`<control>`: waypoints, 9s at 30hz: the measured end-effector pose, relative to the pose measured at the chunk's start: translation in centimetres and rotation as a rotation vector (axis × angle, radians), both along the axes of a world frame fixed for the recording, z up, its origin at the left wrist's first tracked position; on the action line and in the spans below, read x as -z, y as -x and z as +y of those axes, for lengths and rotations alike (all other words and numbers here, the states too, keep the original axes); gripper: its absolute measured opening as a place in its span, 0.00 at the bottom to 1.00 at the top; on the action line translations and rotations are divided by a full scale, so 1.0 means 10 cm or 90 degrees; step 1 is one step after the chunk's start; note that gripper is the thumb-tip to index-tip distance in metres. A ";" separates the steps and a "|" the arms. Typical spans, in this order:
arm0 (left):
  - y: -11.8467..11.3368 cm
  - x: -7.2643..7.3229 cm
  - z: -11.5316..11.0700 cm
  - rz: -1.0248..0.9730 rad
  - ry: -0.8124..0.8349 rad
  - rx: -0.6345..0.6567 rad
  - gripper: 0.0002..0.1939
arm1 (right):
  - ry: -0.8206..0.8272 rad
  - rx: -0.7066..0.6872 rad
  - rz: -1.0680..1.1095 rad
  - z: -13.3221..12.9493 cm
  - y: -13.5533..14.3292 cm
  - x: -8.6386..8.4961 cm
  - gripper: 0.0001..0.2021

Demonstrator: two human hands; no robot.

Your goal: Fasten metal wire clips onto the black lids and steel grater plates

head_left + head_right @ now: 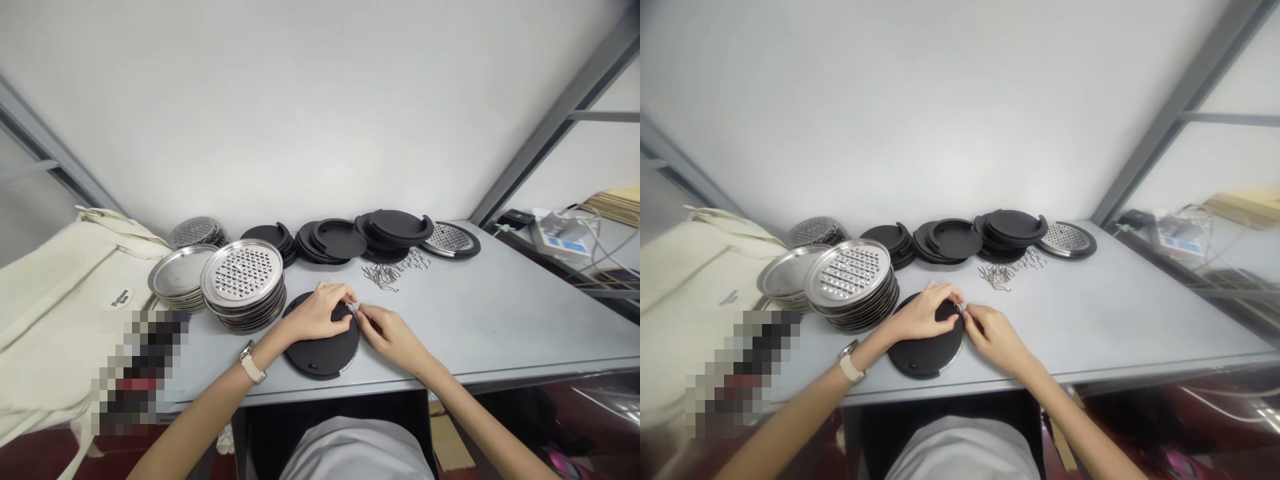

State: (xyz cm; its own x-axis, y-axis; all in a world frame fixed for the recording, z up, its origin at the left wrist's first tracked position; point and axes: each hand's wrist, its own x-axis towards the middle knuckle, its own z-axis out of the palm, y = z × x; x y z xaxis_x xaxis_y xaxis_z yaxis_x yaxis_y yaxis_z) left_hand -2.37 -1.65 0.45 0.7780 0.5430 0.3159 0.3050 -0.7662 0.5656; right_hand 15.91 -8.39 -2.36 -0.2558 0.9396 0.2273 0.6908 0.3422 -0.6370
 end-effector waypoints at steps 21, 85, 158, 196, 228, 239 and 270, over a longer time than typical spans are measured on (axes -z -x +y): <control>0.02 0.03 0.00 0.008 0.035 -0.018 0.24 | 0.016 0.034 0.051 0.01 -0.02 0.05 0.14; 0.02 -0.01 -0.01 -0.010 0.080 0.048 0.20 | -0.035 -0.012 0.013 -0.02 0.01 0.03 0.13; 0.00 -0.04 -0.06 0.027 -0.088 0.016 0.11 | 0.049 0.007 0.048 0.02 0.00 0.06 0.14; 0.01 -0.02 -0.02 -0.020 0.012 0.005 0.18 | 0.040 0.001 0.060 -0.01 0.00 0.04 0.12; -0.01 -0.06 0.00 0.201 -0.206 0.012 0.04 | -0.053 0.036 0.177 0.04 -0.04 0.02 0.15; -0.08 -0.04 0.04 0.212 -0.251 0.037 0.08 | 0.014 0.046 0.243 0.05 -0.04 0.09 0.09; -0.06 -0.04 0.03 0.244 -0.197 -0.016 0.08 | 0.077 -0.067 0.214 -0.03 -0.26 0.07 0.11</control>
State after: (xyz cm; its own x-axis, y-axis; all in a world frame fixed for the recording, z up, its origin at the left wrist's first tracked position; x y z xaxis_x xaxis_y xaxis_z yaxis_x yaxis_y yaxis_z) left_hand -1.81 -1.31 0.85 0.8578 0.4887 0.1592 0.4669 -0.8704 0.1563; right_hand 18.52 -8.71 -3.08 -0.2820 0.9376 0.2034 0.4010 0.3078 -0.8628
